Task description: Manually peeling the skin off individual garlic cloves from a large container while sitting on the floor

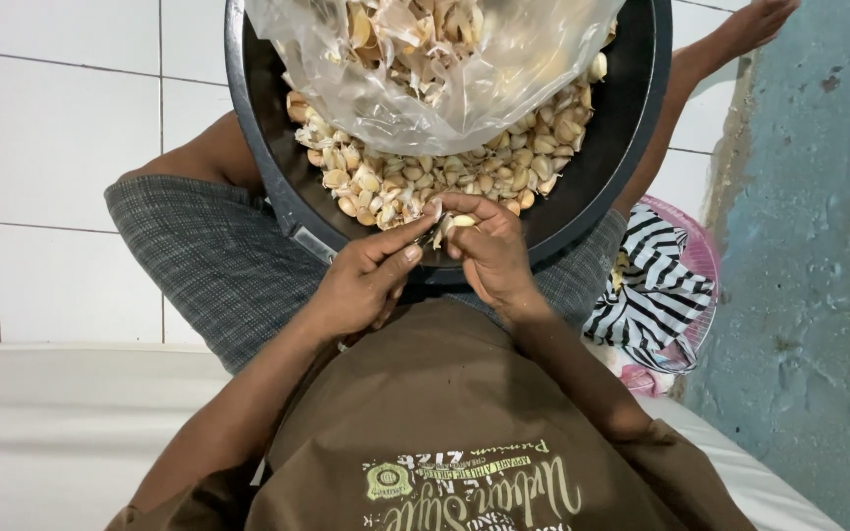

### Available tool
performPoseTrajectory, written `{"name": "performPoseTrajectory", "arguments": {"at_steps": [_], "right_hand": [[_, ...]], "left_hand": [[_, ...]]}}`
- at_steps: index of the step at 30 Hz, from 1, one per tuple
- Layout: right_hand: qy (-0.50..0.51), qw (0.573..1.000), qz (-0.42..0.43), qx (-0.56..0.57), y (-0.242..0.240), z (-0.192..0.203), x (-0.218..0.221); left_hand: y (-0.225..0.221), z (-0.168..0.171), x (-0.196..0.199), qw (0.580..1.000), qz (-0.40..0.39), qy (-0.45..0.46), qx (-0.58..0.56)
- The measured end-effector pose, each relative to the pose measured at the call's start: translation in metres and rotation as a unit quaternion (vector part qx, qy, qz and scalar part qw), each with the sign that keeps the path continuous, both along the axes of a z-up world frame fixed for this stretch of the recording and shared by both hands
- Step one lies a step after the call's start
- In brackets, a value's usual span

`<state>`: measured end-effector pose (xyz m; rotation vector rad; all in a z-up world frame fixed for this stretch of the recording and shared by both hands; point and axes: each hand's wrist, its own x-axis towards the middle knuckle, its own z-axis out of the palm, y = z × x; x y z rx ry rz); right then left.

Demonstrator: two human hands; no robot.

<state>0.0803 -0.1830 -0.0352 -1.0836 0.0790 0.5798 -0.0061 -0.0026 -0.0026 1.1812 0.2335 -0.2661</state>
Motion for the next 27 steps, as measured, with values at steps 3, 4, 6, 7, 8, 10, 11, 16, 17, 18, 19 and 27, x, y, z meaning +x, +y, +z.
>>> {"name": "performPoseTrajectory", "arguments": {"at_steps": [3, 4, 6, 7, 8, 10, 11, 16, 17, 18, 19, 27], "right_hand": [[0.011, 1.000, 0.005, 0.006, -0.003, -0.009, 0.001], [0.027, 0.999, 0.015, 0.015, -0.005, -0.014, 0.002], [0.040, 0.999, 0.008, 0.024, -0.005, -0.005, 0.003], [0.054, 0.998, 0.002, 0.032, -0.005, -0.002, 0.004], [0.055, 0.998, 0.004, 0.032, -0.004, -0.003, 0.003], [0.060, 0.998, -0.020, 0.029, -0.005, -0.005, 0.003], [0.060, 0.998, -0.020, 0.030, -0.003, -0.006, 0.004], [0.068, 0.997, -0.034, 0.003, 0.006, 0.021, 0.003], [0.068, 0.997, -0.034, 0.003, 0.004, 0.016, 0.003], [0.069, 0.997, -0.031, 0.006, 0.001, 0.012, 0.002], [0.070, 0.997, -0.031, 0.008, -0.002, 0.007, 0.002], [0.077, 0.996, -0.031, -0.017, 0.001, 0.013, 0.002]], "left_hand": [[0.000, 0.001, 0.001, 1.000, -0.007, -0.018, -0.002], [0.001, 0.001, 0.002, 0.999, -0.005, -0.031, -0.006], [0.006, 0.018, 0.006, 0.999, -0.006, -0.046, 0.016], [0.008, 0.027, 0.007, 0.997, -0.006, -0.060, 0.038], [0.007, 0.031, 0.009, 0.998, -0.005, -0.060, 0.037], [0.005, 0.041, 0.014, 0.986, 0.000, -0.099, 0.133], [0.001, 0.038, 0.012, 0.986, 0.000, -0.099, 0.134], [-0.011, 0.016, 0.003, 0.954, -0.011, -0.166, 0.248], [-0.011, 0.017, 0.004, 0.954, -0.011, -0.166, 0.248], [-0.011, 0.018, 0.004, 0.955, -0.006, -0.168, 0.243], [-0.012, 0.018, 0.005, 0.957, -0.003, -0.170, 0.237], [-0.015, 0.011, 0.002, 0.951, 0.007, -0.182, 0.250]]}}
